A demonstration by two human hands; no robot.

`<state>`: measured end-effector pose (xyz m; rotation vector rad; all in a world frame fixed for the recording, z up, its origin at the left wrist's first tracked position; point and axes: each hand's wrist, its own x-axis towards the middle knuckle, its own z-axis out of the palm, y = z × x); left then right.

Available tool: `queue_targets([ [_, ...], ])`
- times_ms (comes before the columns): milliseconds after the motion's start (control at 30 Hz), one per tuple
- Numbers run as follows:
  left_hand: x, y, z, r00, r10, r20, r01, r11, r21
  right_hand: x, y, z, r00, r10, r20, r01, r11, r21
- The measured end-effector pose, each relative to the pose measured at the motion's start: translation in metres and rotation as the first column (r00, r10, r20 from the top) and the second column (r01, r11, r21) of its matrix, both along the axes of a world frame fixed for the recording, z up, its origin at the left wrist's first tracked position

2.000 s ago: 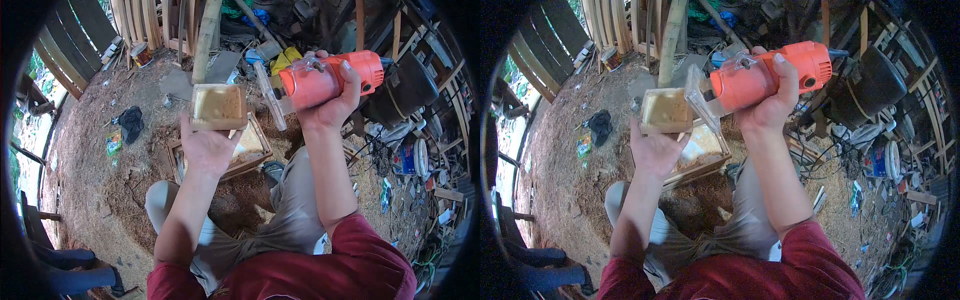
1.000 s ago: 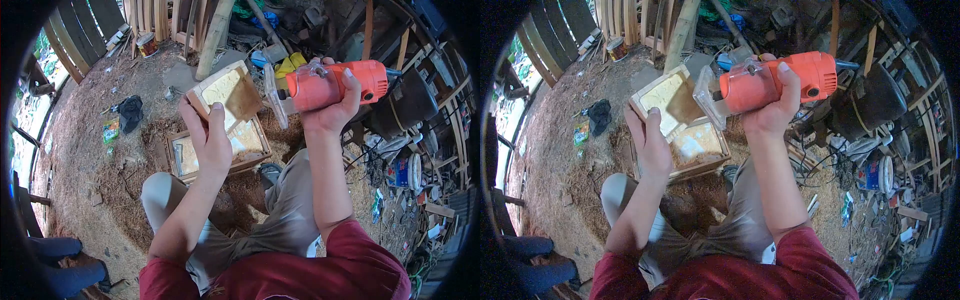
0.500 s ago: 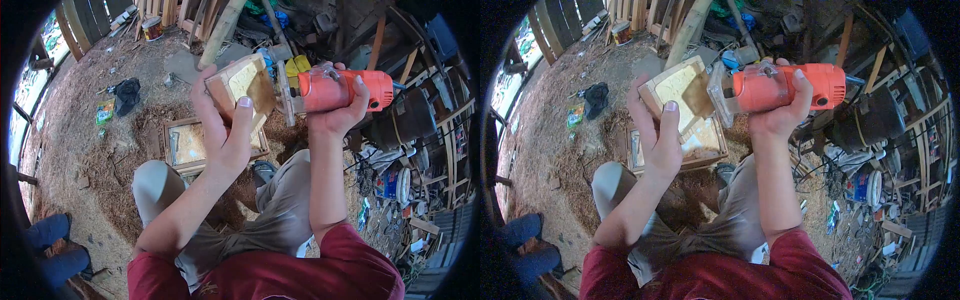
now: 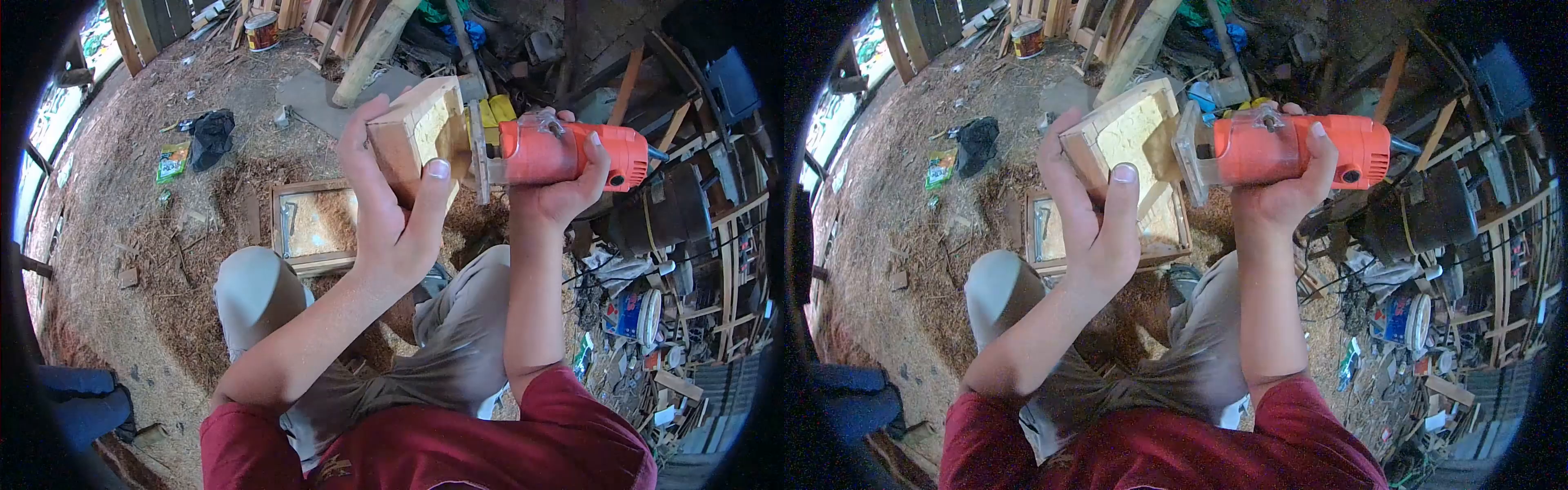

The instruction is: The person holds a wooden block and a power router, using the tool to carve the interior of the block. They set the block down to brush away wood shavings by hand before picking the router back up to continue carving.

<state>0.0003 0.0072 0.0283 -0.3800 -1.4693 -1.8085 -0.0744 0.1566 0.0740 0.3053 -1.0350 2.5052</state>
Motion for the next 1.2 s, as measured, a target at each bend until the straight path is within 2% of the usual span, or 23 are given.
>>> queue_targets([
  [133, -0.0015, -0.0023, -0.0014, 0.997, 0.064, -0.049, -0.067, 0.996, -0.065, 0.0026, -0.0054, 0.0021, 0.999, -0.033, -0.003, 0.034, 0.999, 0.025],
  [233, -0.0003, -0.0037, -0.0015, 0.999, 0.032, -0.036, -0.035, 0.997, -0.075, 0.0032, -0.0074, 0.0022, 1.000, -0.028, -0.002, 0.028, 0.999, 0.024],
  [333, -0.0005, -0.0057, -0.0014, 0.996, 0.091, -0.019, -0.093, 0.988, -0.120, 0.0048, -0.0101, 0.0035, 1.000, -0.013, 0.007, 0.013, 0.999, 0.051],
  [433, -0.0021, -0.0057, -0.0022, 0.998, 0.055, 0.013, -0.054, 0.997, -0.053, 0.0040, -0.0102, 0.0015, 1.000, -0.012, 0.009, 0.011, 0.997, 0.079],
  [633, -0.0039, -0.0057, -0.0031, 0.993, 0.098, 0.068, -0.098, 0.995, 0.003, 0.0013, -0.0068, -0.0032, 1.000, 0.028, 0.004, -0.028, 0.995, 0.099],
  [733, -0.0074, -0.0074, -0.0056, 0.987, 0.156, 0.035, -0.153, 0.986, -0.067, -0.0011, -0.0059, -0.0045, 1.000, 0.020, -0.001, -0.020, 0.995, 0.102],
  [1200, -0.0047, -0.0061, -0.0027, 0.997, 0.027, 0.077, -0.032, 0.997, 0.063, 0.0050, -0.0135, -0.0029, 0.999, 0.034, 0.028, -0.037, 0.991, 0.127],
])
